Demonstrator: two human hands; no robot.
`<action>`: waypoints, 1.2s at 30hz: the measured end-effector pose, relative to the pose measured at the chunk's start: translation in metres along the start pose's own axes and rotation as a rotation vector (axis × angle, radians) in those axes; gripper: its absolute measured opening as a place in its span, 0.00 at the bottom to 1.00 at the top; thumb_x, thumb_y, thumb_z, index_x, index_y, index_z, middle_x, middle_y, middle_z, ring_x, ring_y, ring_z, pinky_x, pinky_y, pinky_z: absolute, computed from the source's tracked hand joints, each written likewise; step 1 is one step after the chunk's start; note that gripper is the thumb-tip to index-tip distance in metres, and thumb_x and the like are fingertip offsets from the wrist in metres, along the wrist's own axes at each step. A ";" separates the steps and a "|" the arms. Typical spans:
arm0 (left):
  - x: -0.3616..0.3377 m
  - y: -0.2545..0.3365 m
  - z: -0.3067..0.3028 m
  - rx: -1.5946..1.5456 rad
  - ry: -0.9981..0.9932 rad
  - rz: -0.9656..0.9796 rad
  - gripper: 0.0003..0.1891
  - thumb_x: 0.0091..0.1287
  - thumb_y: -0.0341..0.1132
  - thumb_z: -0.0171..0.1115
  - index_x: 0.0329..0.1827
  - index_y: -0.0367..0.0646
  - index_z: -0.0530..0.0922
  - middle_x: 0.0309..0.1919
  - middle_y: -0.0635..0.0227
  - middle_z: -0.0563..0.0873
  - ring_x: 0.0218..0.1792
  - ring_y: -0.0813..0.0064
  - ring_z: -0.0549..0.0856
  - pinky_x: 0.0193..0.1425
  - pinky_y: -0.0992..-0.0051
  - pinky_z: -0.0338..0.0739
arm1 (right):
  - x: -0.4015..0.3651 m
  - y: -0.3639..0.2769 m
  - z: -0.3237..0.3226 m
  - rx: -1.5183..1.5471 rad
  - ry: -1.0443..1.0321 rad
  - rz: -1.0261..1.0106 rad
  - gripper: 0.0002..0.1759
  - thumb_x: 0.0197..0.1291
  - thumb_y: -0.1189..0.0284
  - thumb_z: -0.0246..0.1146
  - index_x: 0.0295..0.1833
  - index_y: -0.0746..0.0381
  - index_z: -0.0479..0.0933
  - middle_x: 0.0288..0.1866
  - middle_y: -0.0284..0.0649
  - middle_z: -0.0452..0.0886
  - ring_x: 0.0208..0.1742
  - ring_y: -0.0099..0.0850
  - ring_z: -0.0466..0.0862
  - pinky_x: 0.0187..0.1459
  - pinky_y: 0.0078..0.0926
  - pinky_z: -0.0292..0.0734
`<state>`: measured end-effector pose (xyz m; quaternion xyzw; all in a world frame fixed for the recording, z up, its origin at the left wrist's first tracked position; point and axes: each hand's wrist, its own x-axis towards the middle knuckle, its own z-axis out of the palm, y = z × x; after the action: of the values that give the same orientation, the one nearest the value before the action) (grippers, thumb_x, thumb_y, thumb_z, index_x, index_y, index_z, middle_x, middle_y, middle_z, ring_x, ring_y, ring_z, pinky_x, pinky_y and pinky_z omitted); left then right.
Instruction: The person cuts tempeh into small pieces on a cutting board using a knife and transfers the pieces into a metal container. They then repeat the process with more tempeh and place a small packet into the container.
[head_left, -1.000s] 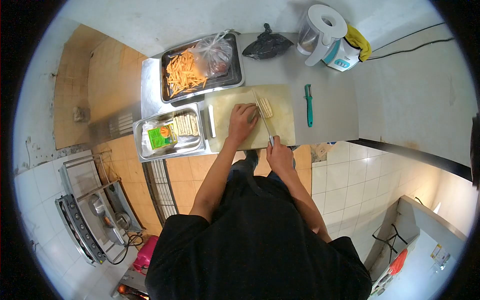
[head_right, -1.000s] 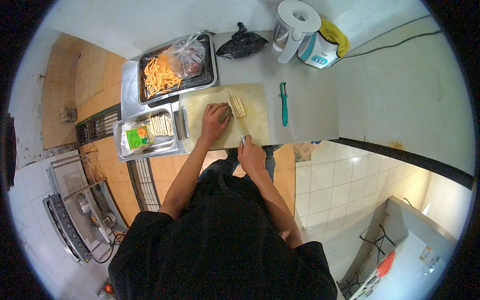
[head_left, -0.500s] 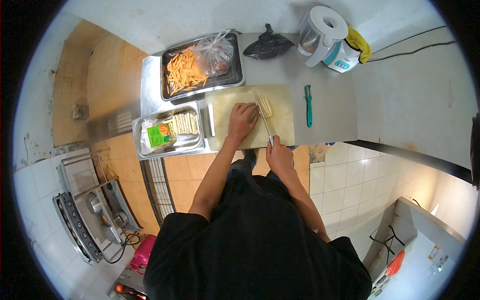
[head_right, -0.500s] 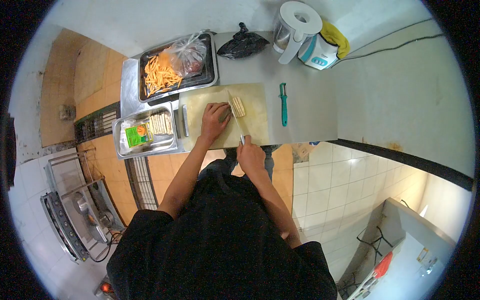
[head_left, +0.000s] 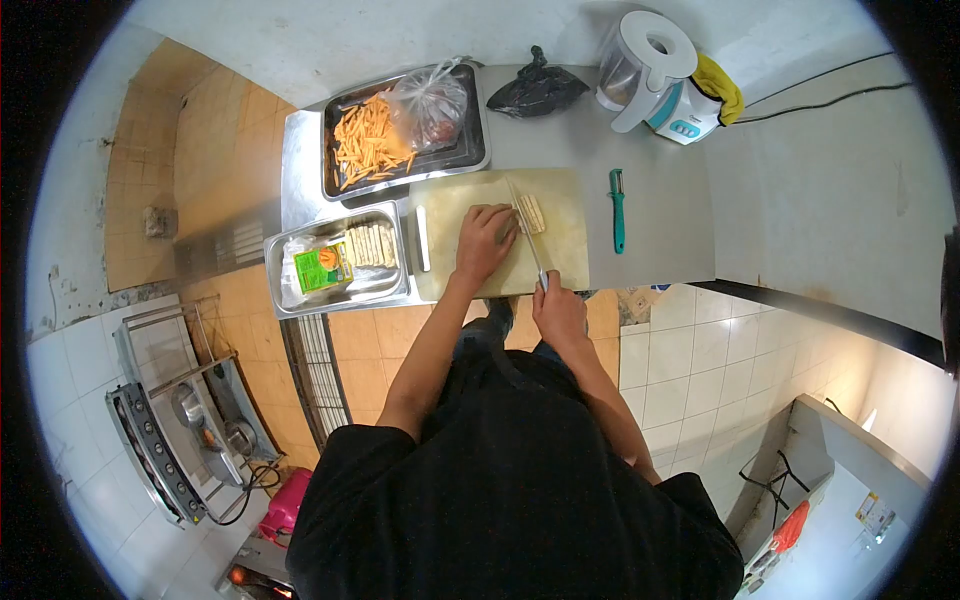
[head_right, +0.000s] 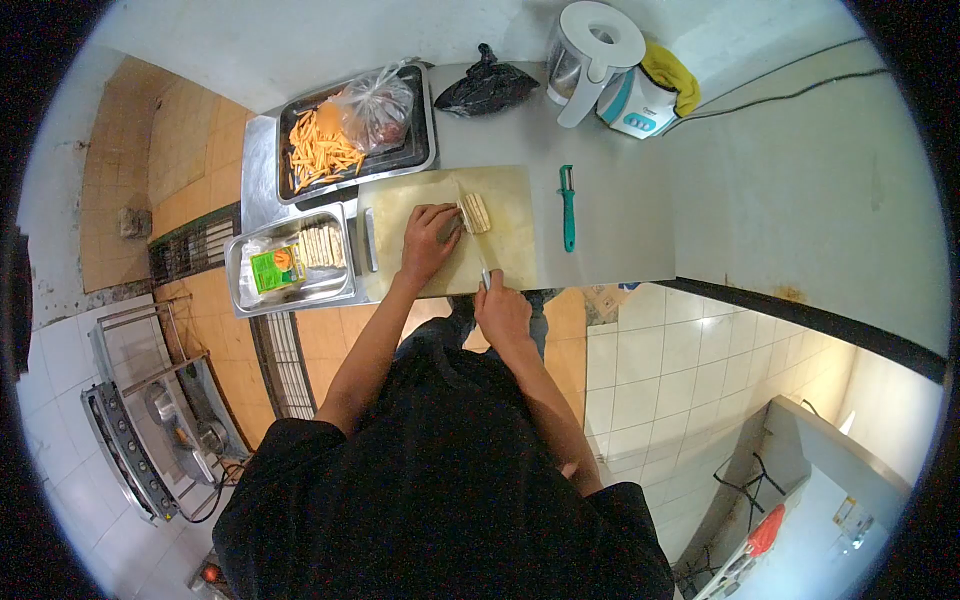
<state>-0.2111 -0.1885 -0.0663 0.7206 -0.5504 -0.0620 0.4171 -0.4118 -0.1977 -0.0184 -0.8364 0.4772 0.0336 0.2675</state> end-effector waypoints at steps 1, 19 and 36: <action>0.000 0.000 0.000 0.003 -0.003 -0.003 0.19 0.57 0.28 0.75 0.54 0.42 0.87 0.53 0.64 0.89 0.54 0.56 0.83 0.63 0.60 0.79 | 0.000 0.000 0.000 0.002 0.006 -0.002 0.16 0.74 0.61 0.59 0.54 0.63 0.70 0.29 0.55 0.86 0.32 0.58 0.89 0.35 0.58 0.84; 0.001 0.003 -0.002 -0.003 -0.030 -0.031 0.22 0.55 0.26 0.76 0.55 0.42 0.87 0.55 0.64 0.88 0.56 0.56 0.83 0.65 0.60 0.80 | 0.002 0.004 -0.004 0.003 -0.010 0.002 0.15 0.74 0.64 0.60 0.56 0.64 0.72 0.29 0.56 0.86 0.33 0.58 0.88 0.36 0.56 0.83; 0.001 0.002 -0.001 0.011 -0.021 -0.008 0.21 0.55 0.26 0.76 0.54 0.42 0.87 0.55 0.64 0.89 0.55 0.56 0.83 0.63 0.61 0.81 | 0.002 0.012 0.004 0.025 0.048 -0.039 0.17 0.74 0.62 0.58 0.56 0.64 0.70 0.28 0.56 0.85 0.31 0.59 0.88 0.34 0.59 0.83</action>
<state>-0.2111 -0.1886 -0.0641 0.7245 -0.5521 -0.0680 0.4070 -0.4198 -0.2021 -0.0270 -0.8428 0.4673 0.0021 0.2671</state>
